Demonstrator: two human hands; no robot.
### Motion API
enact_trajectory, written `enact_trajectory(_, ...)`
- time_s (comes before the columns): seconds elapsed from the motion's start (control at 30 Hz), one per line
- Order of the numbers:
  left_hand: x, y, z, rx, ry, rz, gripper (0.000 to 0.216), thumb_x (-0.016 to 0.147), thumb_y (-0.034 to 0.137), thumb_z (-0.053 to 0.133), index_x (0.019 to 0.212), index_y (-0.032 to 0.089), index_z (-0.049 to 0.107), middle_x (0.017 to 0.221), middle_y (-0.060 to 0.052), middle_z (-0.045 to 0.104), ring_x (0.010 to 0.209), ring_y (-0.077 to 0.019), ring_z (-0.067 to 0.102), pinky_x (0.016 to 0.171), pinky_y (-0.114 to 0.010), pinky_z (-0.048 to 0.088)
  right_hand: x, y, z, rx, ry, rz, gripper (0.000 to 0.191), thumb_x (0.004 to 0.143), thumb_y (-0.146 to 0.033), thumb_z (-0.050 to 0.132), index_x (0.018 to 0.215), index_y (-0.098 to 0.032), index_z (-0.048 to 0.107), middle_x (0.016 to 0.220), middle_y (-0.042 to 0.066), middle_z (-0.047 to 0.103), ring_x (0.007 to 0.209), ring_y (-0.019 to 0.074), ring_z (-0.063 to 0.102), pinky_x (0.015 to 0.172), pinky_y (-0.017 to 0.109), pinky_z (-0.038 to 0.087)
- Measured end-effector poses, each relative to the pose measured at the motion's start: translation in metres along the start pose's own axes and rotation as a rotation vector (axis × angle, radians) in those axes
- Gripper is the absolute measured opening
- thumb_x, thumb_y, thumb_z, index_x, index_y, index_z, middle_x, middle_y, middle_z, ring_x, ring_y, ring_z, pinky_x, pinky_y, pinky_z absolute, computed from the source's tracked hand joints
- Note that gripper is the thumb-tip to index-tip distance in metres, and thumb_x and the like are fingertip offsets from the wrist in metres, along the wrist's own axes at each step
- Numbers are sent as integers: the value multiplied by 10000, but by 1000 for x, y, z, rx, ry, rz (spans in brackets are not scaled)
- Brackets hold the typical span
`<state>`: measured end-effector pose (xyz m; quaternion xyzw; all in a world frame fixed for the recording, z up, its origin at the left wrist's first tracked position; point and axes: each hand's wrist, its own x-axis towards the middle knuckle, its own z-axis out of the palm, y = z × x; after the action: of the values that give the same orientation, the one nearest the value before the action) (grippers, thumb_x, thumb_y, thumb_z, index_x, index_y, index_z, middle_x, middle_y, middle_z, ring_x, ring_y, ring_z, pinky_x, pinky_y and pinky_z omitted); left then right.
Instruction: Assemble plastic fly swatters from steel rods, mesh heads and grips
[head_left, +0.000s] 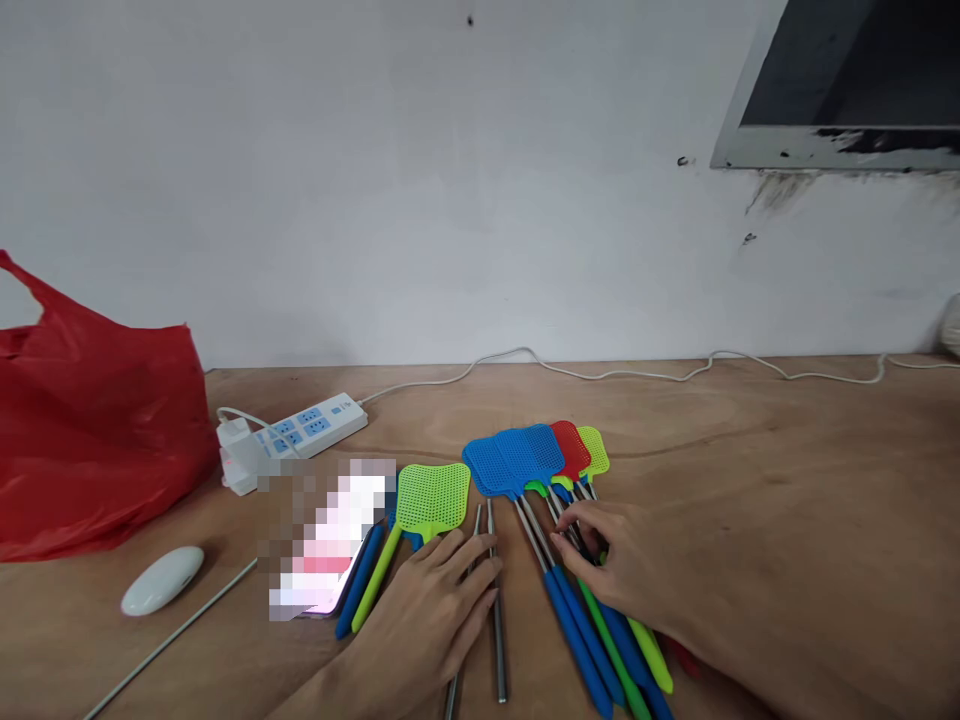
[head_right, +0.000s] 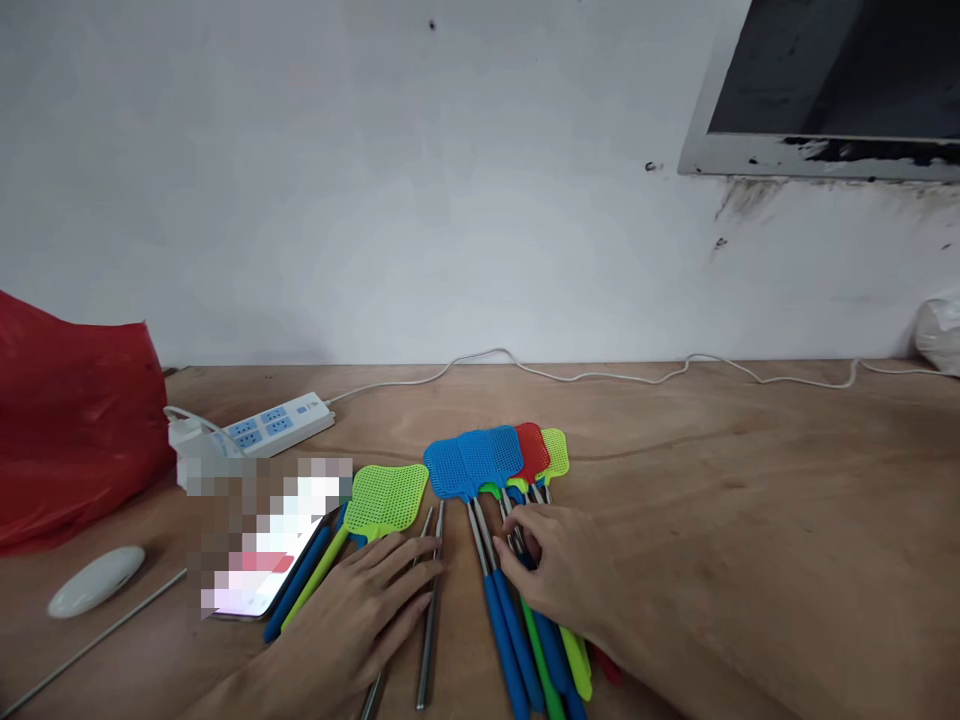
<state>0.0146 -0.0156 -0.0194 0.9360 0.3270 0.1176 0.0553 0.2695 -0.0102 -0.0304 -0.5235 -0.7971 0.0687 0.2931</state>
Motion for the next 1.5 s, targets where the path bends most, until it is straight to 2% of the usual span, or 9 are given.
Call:
enact_trajectory(0.13,1,-3,2,-14,5,2,173,1021,175,448,1087,190,607,1306,-95,645,1151,-298,608,975,-469,502,0,2,4,-52,-26,45,116,894,-270,572,807,-213,624,565,-42,521,529,147,543,542,267,310)
enact_trajectory(0.3,0,-6,1,-83,-11,-12,126,1007,185,478,1058,204,592,1258,-75,660,1116,-292,612,968,-467,478,0,0,2,-104,-63,54,60,876,-263,573,896,-223,613,568,-48,536,530,165,565,546,270,302)
enact_trajectory(0.6,0,-8,3,-52,11,-3,144,998,171,482,1092,199,588,1216,-86,654,1112,-297,595,963,-457,465,1,4,0,-118,-108,13,201,867,-166,514,1030,-241,606,694,-21,616,596,180,586,574,280,314)
enact_trajectory(0.77,1,-8,4,-65,24,-19,144,983,161,505,1085,210,595,1206,-68,648,1109,-295,598,964,-460,469,-1,2,-3,-62,-98,2,194,867,-138,493,949,-232,642,704,-13,624,602,168,580,580,272,356)
enact_trajectory(1.0,0,-7,0,-93,31,-25,138,992,175,482,1057,215,596,1161,-69,645,1079,-274,601,949,-435,474,2,11,-1,84,103,33,157,891,-206,503,859,-204,657,627,-19,574,528,143,533,529,255,380)
enact_trajectory(1.13,0,-8,0,-118,-7,-36,128,1005,179,462,1048,212,578,1179,-76,633,1082,-275,593,929,-437,474,4,10,0,30,25,24,133,877,-200,523,842,-212,651,598,-30,556,538,150,543,539,262,373)
enact_trajectory(1.3,0,-9,1,-120,1,-43,120,1000,172,474,1049,221,573,1204,-71,626,1100,-275,594,941,-438,468,5,5,-4,-28,-22,7,175,940,-231,499,858,-219,653,709,6,651,627,175,601,602,287,375)
enact_trajectory(1.4,0,-9,0,-125,13,-38,122,998,170,470,1040,221,572,1186,-67,626,1080,-271,600,928,-429,477,6,10,-5,-104,2,82,207,965,-243,446,852,-223,618,670,-3,627,599,178,590,588,283,342)
enact_trajectory(1.5,0,-9,0,-135,18,-31,123,994,162,466,1033,219,568,1179,-70,625,1073,-267,600,922,-421,480,6,21,-4,-192,36,172,112,908,-197,471,880,-219,578,622,-12,576,570,196,559,563,284,266)
